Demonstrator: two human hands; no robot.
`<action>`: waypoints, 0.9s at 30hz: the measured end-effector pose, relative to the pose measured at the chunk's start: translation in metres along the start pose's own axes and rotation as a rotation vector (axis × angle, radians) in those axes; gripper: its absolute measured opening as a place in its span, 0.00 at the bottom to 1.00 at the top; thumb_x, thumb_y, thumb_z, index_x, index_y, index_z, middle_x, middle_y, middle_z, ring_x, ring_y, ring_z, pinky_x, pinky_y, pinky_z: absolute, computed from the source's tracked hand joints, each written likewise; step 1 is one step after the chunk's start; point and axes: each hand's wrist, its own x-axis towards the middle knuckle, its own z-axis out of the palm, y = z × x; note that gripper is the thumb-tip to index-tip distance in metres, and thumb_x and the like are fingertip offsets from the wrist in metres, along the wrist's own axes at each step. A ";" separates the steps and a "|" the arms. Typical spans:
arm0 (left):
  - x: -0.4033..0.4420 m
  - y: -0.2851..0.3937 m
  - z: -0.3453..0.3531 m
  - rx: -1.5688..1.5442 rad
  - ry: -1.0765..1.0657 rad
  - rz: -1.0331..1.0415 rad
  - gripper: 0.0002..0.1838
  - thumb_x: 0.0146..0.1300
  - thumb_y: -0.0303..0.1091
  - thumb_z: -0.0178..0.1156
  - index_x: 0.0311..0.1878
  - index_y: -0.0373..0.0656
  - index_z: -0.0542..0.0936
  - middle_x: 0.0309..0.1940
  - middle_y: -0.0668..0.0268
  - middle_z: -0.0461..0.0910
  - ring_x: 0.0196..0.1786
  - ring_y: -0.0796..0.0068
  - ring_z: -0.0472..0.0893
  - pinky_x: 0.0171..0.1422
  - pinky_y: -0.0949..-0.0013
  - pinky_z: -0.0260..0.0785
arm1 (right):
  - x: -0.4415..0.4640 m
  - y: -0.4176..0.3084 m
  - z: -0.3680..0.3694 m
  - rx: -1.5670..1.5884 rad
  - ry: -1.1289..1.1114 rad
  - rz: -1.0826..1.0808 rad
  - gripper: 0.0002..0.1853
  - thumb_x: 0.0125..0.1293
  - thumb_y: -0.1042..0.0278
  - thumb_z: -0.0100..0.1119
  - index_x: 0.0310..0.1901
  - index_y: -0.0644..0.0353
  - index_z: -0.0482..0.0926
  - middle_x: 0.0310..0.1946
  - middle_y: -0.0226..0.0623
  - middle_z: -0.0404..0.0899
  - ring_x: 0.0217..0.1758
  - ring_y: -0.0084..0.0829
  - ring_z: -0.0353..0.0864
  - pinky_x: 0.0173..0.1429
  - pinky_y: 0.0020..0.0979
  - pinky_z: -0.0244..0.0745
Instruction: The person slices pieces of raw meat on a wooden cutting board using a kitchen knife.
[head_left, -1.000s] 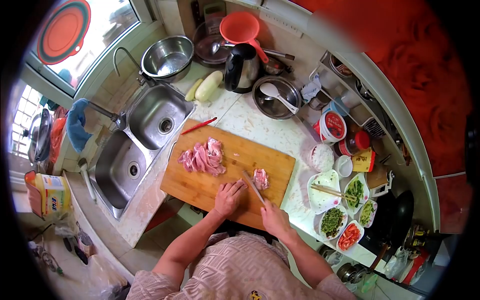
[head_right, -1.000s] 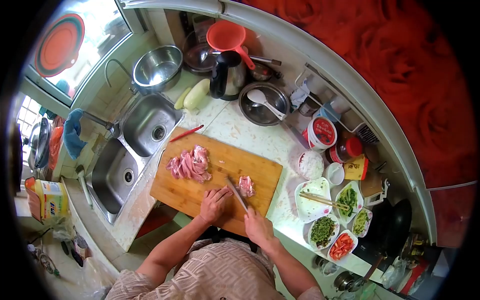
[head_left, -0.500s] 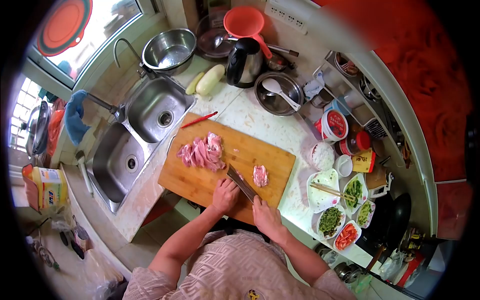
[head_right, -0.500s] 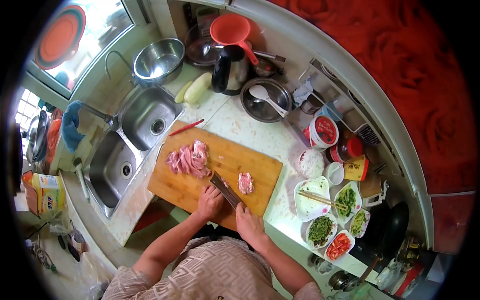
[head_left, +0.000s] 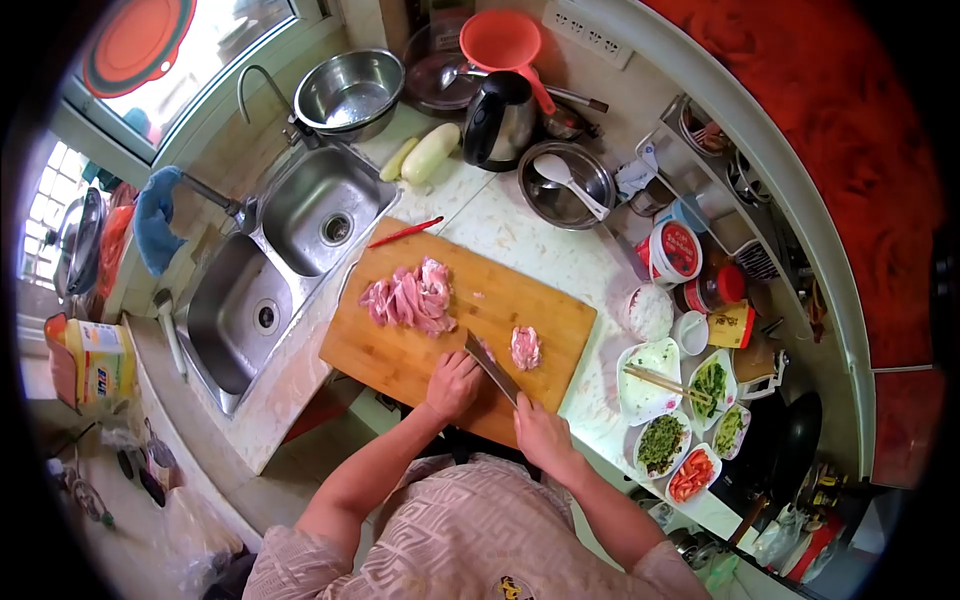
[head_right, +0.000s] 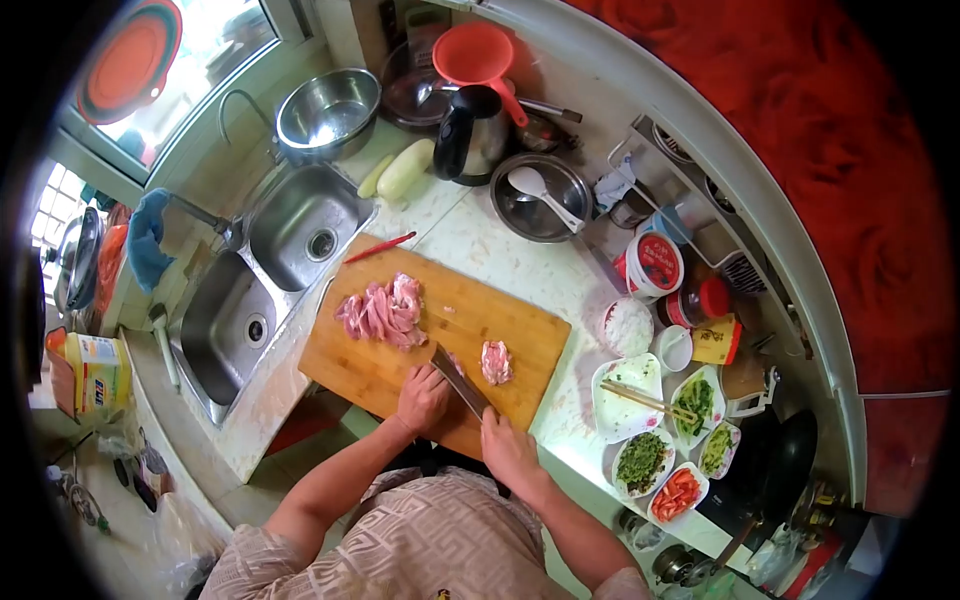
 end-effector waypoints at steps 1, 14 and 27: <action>0.000 0.000 0.001 -0.001 0.009 0.013 0.12 0.55 0.27 0.62 0.44 0.42 0.85 0.51 0.64 0.84 0.54 0.66 0.81 0.59 0.61 0.69 | 0.007 -0.003 0.001 -0.011 0.003 -0.003 0.13 0.79 0.61 0.48 0.52 0.63 0.70 0.40 0.59 0.83 0.37 0.63 0.86 0.42 0.59 0.81; -0.003 -0.004 -0.001 0.034 -0.013 0.034 0.14 0.56 0.29 0.62 0.47 0.43 0.85 0.49 0.66 0.83 0.53 0.66 0.81 0.56 0.62 0.69 | -0.012 0.000 0.003 -0.051 0.016 0.006 0.15 0.78 0.61 0.49 0.55 0.64 0.71 0.39 0.57 0.83 0.34 0.62 0.85 0.39 0.57 0.80; -0.001 -0.005 -0.002 -0.047 0.148 -0.007 0.19 0.56 0.25 0.63 0.52 0.42 0.87 0.58 0.65 0.84 0.54 0.66 0.82 0.54 0.62 0.71 | -0.010 -0.002 -0.008 0.046 0.103 0.091 0.17 0.78 0.59 0.51 0.57 0.64 0.73 0.44 0.57 0.84 0.39 0.62 0.85 0.44 0.59 0.79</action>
